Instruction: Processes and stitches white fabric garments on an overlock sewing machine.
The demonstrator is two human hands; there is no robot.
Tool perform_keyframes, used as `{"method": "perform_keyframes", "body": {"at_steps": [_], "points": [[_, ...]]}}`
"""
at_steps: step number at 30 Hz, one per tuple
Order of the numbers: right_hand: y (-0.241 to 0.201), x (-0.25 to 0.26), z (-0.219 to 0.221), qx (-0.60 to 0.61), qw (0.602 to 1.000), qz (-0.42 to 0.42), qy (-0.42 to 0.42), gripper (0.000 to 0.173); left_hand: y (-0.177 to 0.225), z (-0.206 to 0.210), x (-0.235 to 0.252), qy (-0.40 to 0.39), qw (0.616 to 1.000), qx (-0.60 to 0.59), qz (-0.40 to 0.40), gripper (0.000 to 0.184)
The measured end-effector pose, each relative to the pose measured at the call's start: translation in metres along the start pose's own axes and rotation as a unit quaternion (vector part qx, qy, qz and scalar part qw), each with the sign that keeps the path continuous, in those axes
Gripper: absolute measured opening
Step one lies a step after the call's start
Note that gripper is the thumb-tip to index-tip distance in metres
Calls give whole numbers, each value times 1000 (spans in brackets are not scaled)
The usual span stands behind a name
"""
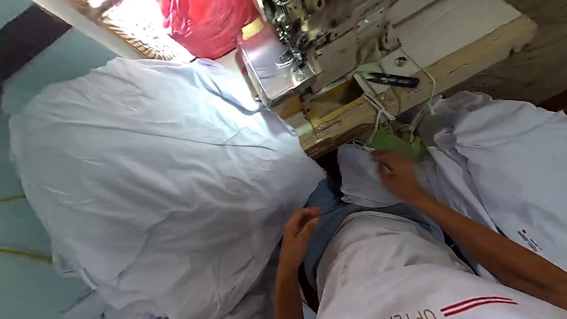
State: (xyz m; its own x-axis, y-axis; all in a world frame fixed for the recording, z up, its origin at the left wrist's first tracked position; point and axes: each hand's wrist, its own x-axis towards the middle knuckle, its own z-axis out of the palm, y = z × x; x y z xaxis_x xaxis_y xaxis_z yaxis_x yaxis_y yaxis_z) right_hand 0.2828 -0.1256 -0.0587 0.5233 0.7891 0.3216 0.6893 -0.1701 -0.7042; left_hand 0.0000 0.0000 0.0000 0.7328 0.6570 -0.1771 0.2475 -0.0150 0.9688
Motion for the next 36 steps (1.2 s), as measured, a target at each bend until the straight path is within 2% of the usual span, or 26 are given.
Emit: {"method": "perform_keyframes", "body": {"at_steps": [1,3,5,9,12,15,17,20,23,26,31,33,36], "points": [[-14,8,33,50,997,14,-62,27,0,-10,-8,45,999,-13,-4,18],[-41,24,78,126,974,104,-157,41,1,-20,-14,114,993,-32,-14,17],[-55,32,103,175,949,192,-176,47,3,-24,-16,143,989,-42,-20,16],[-58,33,109,191,943,226,-154,22,7,-25,1,110,994,-28,-2,16],[-57,31,101,198,939,238,-152,18,17,-26,24,87,996,12,31,16],[-61,28,87,214,931,248,-158,15,28,-31,45,107,986,92,87,17],[-67,24,66,250,920,236,-190,14,38,-35,56,133,972,150,120,19],[-85,11,30,322,901,168,-236,16,53,-33,64,147,962,173,154,16],[-109,6,10,374,883,132,-250,14,64,-19,68,134,970,156,130,13],[-123,7,13,396,876,106,-254,13,65,-9,79,133,966,195,107,14],[-130,11,20,404,872,82,-264,13,78,-2,83,131,910,388,68,39],[-132,12,22,396,875,73,-270,13,84,4,84,115,889,442,35,35],[-134,15,22,372,877,46,-301,14,83,4,88,124,879,461,8,16]]}}
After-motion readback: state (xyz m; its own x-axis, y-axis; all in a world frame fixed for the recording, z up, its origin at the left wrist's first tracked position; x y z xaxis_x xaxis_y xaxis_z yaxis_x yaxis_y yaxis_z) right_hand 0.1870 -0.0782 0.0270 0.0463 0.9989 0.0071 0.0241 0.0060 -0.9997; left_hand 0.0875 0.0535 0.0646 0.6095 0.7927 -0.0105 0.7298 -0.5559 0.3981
